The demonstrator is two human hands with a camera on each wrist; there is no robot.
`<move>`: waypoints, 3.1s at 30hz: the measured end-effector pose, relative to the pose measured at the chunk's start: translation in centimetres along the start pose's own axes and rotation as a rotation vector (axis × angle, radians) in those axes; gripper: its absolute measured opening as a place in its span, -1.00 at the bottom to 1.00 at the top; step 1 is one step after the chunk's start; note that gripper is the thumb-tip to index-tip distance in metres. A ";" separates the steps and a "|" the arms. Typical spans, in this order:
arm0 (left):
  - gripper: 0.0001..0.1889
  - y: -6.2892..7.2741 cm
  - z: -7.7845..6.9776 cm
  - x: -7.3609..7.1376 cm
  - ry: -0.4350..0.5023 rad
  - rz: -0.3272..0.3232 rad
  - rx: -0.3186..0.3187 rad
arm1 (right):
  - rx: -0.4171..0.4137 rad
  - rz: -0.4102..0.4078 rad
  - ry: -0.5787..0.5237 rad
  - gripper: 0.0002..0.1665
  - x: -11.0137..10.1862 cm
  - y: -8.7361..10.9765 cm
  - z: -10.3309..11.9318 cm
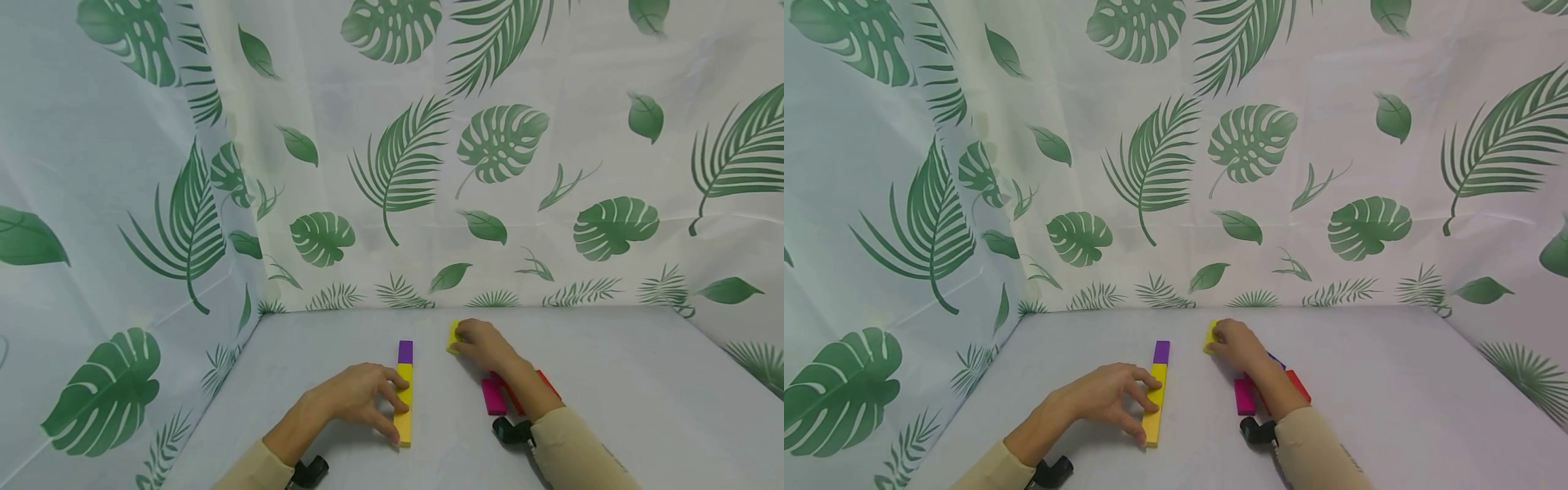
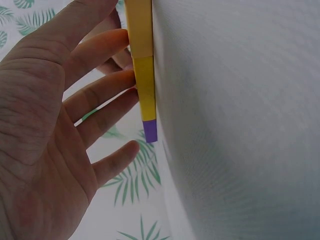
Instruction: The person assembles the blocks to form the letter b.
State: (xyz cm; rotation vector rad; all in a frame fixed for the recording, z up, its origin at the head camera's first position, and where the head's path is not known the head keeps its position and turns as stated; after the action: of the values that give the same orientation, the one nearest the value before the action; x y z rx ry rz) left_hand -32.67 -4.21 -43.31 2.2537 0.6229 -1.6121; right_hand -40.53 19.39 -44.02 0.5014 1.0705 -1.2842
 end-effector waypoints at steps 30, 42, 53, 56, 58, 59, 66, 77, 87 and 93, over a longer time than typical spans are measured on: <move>-0.52 -0.1 -0.1 0.0 -0.008 0.004 0.010 | 0.102 -0.056 -0.132 -0.69 2.8 -1.9 2.3; -0.52 0.1 -0.2 -0.2 -0.012 0.005 0.000 | 0.090 -0.065 -0.131 -0.73 3.6 -3.1 2.4; -0.52 0.1 -0.4 -0.2 -0.029 -0.007 0.030 | 0.055 -0.007 -0.123 -0.69 4.1 -3.6 3.6; -0.52 0.1 -0.4 -0.2 -0.032 -0.006 0.033 | 0.045 0.007 -0.119 -0.66 4.1 -3.6 3.7; -0.52 0.1 -0.5 -0.3 -0.031 -0.005 0.031 | 0.035 0.012 -0.116 -0.66 4.1 -3.7 3.8; -0.52 0.1 -0.5 -0.3 -0.030 -0.005 0.030 | 0.034 0.015 -0.120 -0.65 4.1 -3.7 3.8; -0.53 0.1 -0.5 -0.3 -0.031 -0.005 0.021 | -0.003 0.021 -0.127 -0.67 4.3 -4.0 4.0; -0.54 0.0 -0.4 -0.2 -0.035 -0.009 0.030 | 0.007 0.026 -0.120 -0.69 4.7 -4.4 4.5; -0.53 0.0 -0.2 -0.1 -0.035 -0.014 0.038 | -0.024 0.010 -0.124 -0.70 4.9 -4.4 4.8; -0.53 0.0 -0.2 -0.1 -0.029 -0.012 0.036 | -0.026 0.020 -0.130 -0.69 5.1 -4.5 5.1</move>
State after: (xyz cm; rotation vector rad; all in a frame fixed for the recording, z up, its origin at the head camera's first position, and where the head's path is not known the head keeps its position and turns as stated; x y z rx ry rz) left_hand -32.51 -4.13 -43.14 2.2518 0.6061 -1.6710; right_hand -43.29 11.42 -44.85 0.4026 0.9706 -1.2660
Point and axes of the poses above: each hand's wrist, its own y-axis away from the middle knuckle, its own x-axis out of the palm, z = x × y, the point moved 7 cm from there along -y, towards the middle knuckle, and after that the axes turned 2 degrees about x, right-handed, at the moved point
